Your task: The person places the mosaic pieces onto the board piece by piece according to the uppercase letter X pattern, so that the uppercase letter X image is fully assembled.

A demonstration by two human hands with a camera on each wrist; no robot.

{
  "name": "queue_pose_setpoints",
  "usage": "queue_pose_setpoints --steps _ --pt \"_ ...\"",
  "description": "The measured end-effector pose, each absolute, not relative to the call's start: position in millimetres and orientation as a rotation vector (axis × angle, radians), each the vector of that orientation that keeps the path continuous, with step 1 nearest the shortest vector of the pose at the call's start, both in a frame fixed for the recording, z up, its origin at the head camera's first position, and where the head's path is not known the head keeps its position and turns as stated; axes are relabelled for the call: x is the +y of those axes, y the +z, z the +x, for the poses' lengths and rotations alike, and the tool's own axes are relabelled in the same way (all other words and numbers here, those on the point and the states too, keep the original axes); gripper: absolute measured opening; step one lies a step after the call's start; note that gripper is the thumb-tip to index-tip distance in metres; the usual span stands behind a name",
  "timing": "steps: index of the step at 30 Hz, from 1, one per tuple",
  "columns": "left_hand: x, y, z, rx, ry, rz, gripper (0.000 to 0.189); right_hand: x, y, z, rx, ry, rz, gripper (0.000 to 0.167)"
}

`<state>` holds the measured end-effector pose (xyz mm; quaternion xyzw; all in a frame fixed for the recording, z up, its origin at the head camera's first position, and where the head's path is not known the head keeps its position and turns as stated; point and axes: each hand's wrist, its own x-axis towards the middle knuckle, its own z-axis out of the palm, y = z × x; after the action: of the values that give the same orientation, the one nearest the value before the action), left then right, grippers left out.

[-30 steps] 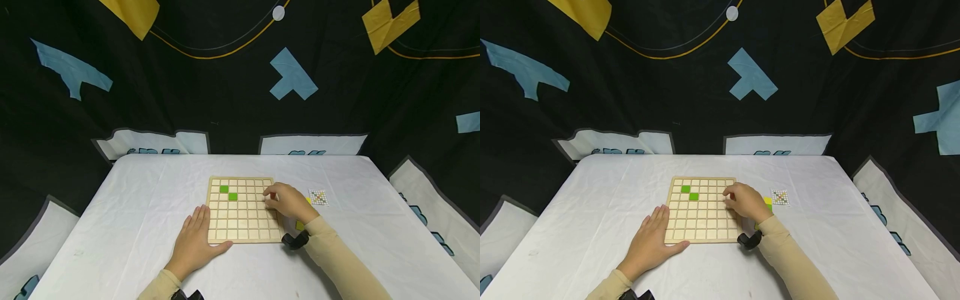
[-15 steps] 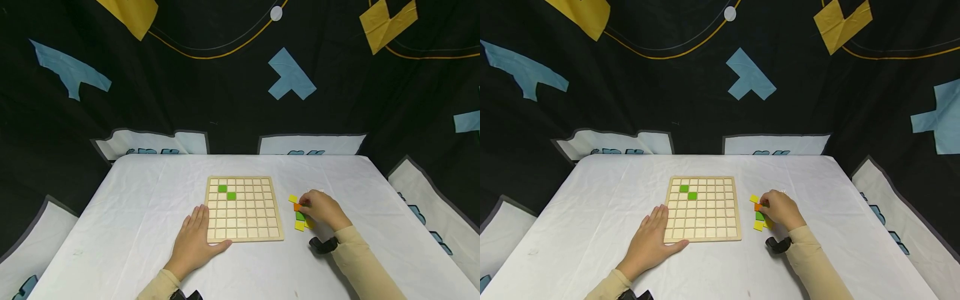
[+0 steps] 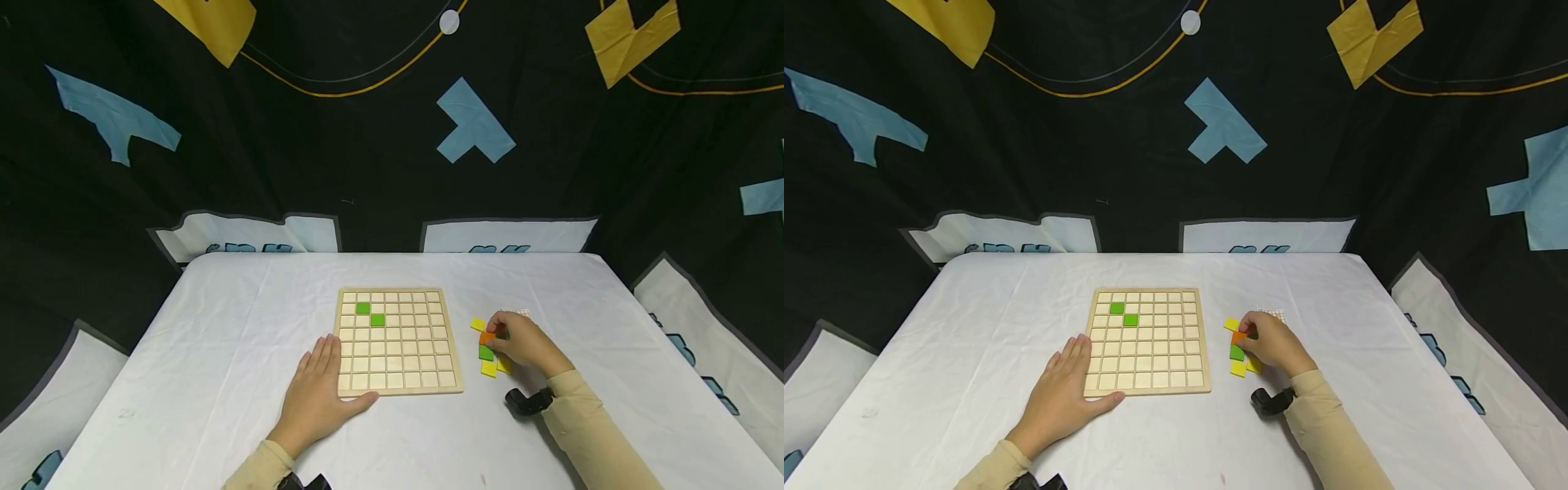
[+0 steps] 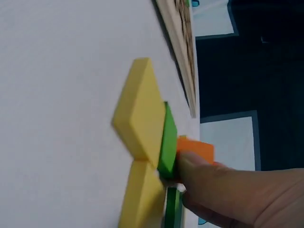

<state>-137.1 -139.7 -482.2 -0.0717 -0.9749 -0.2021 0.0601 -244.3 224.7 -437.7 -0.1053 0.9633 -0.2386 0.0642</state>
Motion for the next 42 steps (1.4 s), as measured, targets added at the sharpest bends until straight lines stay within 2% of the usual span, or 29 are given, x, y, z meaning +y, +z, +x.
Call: queue_pose_setpoints --steps 6,15,24,36,42 --pt "-141 -483 -137 -2.939 -0.615 -0.218 0.124 208 -430 -246 2.885 -0.891 -0.294 0.014" --pt "-140 -482 -137 -2.94 -0.622 -0.227 0.123 148 -430 -247 2.833 -1.046 -0.442 0.012" --pt "-140 -482 -137 -2.954 -0.601 -0.224 0.123 96 -445 -244 2.827 -1.096 -0.607 0.01" --pt "-141 -483 -138 -2.943 -0.596 -0.224 0.124 74 -450 -246 2.931 -0.912 -0.682 0.01" --pt "-140 -484 -138 -2.948 -0.598 -0.225 0.124 78 -451 -242 2.961 -0.816 -0.744 0.016"
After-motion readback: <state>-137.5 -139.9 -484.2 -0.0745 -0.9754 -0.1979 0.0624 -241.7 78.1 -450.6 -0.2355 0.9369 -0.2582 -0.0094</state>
